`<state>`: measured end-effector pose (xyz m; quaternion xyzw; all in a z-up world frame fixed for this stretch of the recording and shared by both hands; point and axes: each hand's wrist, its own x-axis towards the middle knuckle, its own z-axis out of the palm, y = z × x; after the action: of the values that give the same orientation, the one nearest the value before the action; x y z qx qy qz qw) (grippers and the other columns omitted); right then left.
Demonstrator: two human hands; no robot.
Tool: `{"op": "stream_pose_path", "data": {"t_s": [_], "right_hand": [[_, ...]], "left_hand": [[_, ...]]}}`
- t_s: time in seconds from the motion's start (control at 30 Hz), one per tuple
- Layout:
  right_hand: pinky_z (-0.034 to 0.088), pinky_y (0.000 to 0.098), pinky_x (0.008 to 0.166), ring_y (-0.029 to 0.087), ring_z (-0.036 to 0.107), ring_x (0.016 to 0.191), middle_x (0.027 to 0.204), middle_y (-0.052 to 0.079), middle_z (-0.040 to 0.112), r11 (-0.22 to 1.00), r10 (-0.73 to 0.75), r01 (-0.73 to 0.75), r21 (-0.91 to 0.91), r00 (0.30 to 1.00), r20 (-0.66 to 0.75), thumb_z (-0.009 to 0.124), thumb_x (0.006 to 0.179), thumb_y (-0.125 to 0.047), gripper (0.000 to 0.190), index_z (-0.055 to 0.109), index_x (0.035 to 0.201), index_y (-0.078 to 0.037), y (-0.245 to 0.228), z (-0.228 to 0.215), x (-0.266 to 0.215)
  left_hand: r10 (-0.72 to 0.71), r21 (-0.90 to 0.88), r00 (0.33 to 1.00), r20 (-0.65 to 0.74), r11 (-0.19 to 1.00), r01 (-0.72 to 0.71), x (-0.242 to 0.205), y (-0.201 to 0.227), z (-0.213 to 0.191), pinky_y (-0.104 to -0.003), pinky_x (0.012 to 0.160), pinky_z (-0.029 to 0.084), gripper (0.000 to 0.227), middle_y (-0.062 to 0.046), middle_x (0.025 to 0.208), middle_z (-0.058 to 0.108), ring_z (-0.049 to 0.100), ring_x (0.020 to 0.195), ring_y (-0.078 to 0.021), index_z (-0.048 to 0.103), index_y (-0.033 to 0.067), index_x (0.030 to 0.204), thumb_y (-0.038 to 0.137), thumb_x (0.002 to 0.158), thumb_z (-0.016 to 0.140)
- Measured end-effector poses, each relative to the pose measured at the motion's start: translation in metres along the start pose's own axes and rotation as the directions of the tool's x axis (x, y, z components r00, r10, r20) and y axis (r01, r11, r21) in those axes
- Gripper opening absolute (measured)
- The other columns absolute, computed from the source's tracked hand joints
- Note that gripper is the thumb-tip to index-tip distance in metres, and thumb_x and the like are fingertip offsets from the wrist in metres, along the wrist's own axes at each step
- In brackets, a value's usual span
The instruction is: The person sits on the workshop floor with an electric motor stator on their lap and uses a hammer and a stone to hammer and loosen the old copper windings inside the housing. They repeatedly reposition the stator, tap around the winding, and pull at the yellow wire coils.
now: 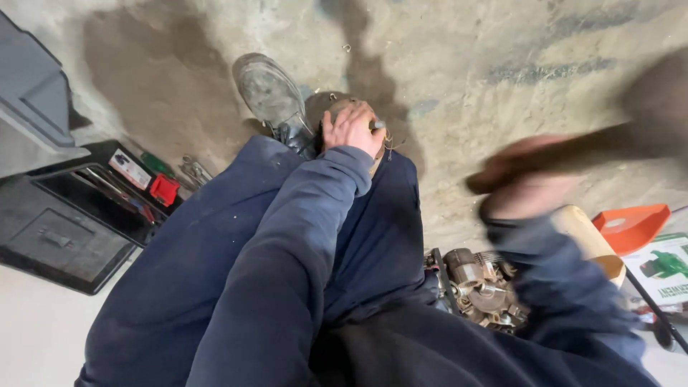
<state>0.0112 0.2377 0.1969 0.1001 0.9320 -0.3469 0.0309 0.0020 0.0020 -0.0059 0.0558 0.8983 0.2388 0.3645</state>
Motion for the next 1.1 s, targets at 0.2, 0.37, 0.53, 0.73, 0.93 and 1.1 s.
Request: {"op": "stream_pose_path", "data": {"t_s": [0.2, 0.37, 0.53, 0.73, 0.93, 1.1], "right_hand": [[0.047, 0.0321, 0.051, 0.014, 0.056, 0.056, 0.068, 0.003, 0.061, 0.636, 0.570, -0.741, 0.215, 0.639, 0.518, 0.061, 0.101, -0.033, 0.033, 0.064, 0.118, -0.005, 0.061, 0.062, -0.090], [0.045, 0.0304, 0.050, 0.017, 0.055, 0.050, 0.061, 0.003, 0.055, 0.841, 0.340, -0.372, 0.393, 0.928, 0.151, 0.052, 0.115, -0.032, 0.046, 0.057, 0.078, -0.005, 0.021, -0.013, 0.012], [0.054, 0.0403, 0.065, 0.027, 0.061, 0.068, 0.070, 0.010, 0.060, 0.991, 0.118, -0.114, -0.070, 0.991, 0.060, 0.067, 0.110, -0.044, 0.036, 0.063, 0.088, -0.015, 0.023, 0.054, -0.044], [0.045, 0.0307, 0.050, 0.012, 0.054, 0.056, 0.065, 0.003, 0.057, 0.693, 0.554, -0.690, 0.208, 0.695, 0.459, 0.055, 0.105, -0.040, 0.040, 0.064, 0.098, -0.002, 0.057, 0.040, -0.050], [0.049, 0.0362, 0.063, 0.019, 0.058, 0.064, 0.068, 0.005, 0.058, 0.957, 0.225, -0.252, 0.147, 0.958, 0.175, 0.063, 0.109, -0.036, 0.034, 0.060, 0.086, -0.011, 0.023, 0.043, -0.025], [0.050, 0.0380, 0.055, 0.023, 0.060, 0.059, 0.067, 0.007, 0.062, 0.880, 0.411, -0.474, 0.016, 0.779, 0.473, 0.064, 0.101, -0.030, 0.027, 0.069, 0.111, -0.006, 0.082, 0.078, -0.098]], "left_hand": [[-0.029, 0.004, 0.999, -0.029, 1.000, 0.029, 0.003, -0.022, 0.034, -0.062, 0.116, 0.026, 0.041, -0.004, 0.116, 0.071, 0.060, 0.120, -0.0229, 0.074, 0.0161, 0.109, 0.039, 0.076, 0.082], [-0.064, -0.010, 0.998, 0.021, 0.998, 0.064, 0.001, -0.003, 0.008, -0.061, 0.118, 0.028, 0.031, 0.000, 0.118, 0.074, 0.062, 0.123, -0.0205, 0.076, 0.0186, 0.100, 0.037, 0.075, 0.080], [-0.001, 0.010, 0.999, -0.038, 1.000, 0.002, 0.003, -0.010, 0.005, -0.062, 0.113, 0.029, 0.029, -0.002, 0.117, 0.074, 0.061, 0.123, -0.0239, 0.077, 0.0193, 0.092, 0.039, 0.071, 0.082], [0.001, -0.039, 0.998, 0.058, 0.999, 0.001, -0.003, -0.009, 0.004, -0.060, 0.116, 0.030, 0.023, -0.001, 0.113, 0.075, 0.061, 0.125, -0.0238, 0.077, 0.0188, 0.089, 0.036, 0.074, 0.080], [-0.047, -0.051, 0.997, 0.057, 0.997, 0.050, -0.002, -0.011, 0.011, -0.060, 0.117, 0.029, 0.021, 0.001, 0.114, 0.075, 0.062, 0.126, -0.0234, 0.078, 0.0184, 0.089, 0.035, 0.076, 0.080], [0.008, -0.063, 0.998, -0.067, 0.998, -0.012, 0.008, -0.009, -0.004, -0.060, 0.113, 0.029, 0.028, -0.003, 0.119, 0.073, 0.059, 0.127, -0.0278, 0.077, 0.0155, 0.096, 0.034, 0.074, 0.080]]}}
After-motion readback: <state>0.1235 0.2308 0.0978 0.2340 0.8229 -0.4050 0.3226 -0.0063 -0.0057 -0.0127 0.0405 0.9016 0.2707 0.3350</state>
